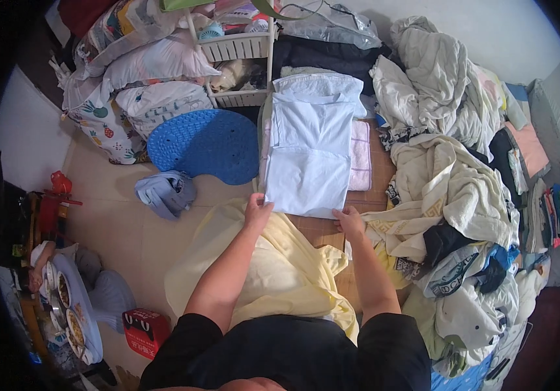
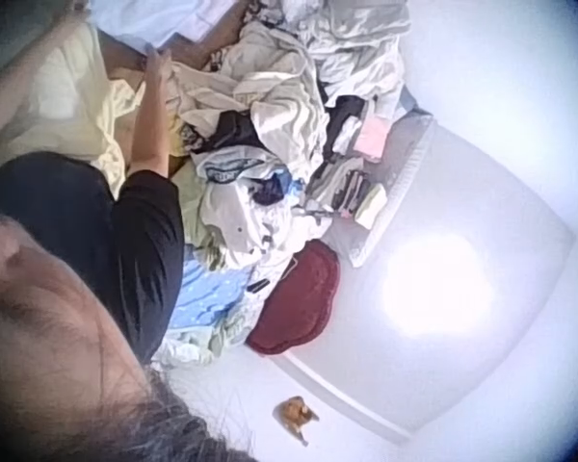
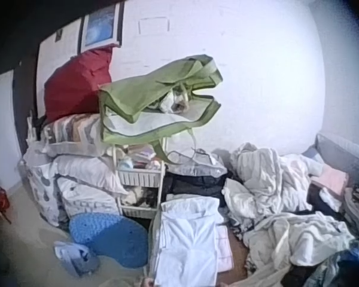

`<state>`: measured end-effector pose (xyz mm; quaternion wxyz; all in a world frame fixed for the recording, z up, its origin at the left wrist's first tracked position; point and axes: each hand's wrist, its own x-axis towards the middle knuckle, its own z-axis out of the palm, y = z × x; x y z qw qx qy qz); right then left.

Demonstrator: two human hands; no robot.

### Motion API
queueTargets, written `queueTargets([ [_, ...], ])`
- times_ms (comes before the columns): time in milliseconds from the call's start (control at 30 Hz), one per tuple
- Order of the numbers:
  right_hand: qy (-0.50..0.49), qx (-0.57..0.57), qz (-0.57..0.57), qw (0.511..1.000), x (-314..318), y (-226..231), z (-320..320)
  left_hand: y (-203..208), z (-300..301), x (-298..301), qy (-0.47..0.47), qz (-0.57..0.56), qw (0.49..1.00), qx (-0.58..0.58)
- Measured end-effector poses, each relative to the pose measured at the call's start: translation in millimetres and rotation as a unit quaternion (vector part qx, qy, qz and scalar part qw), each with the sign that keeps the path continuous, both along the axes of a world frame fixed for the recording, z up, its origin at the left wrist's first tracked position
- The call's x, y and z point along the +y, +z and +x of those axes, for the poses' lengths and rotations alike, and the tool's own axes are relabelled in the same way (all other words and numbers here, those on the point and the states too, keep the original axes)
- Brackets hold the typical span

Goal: Folding a light blue t-shirt on a bed.

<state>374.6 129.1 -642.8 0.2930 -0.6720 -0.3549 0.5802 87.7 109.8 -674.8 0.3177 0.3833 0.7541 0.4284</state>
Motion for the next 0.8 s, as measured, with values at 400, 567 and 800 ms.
queueTargets([
  [400, 0.093, -0.01, -0.023, 0.995, -9.5, -0.6, 19.5, 55.2, -13.0, -3.2, -0.124, -0.186, 0.969, -0.105],
  [567, 0.092, 0.009, -0.015, 0.996, -11.8, 5.6, 32.9, 52.1, -24.2, -5.2, -0.13, -0.206, 0.96, -0.135],
  [800, -0.005, 0.099, -0.01, 0.995, -14.2, -14.2, 23.6, 43.2, -19.3, -0.4, -0.148, -0.243, 0.958, -0.026],
])
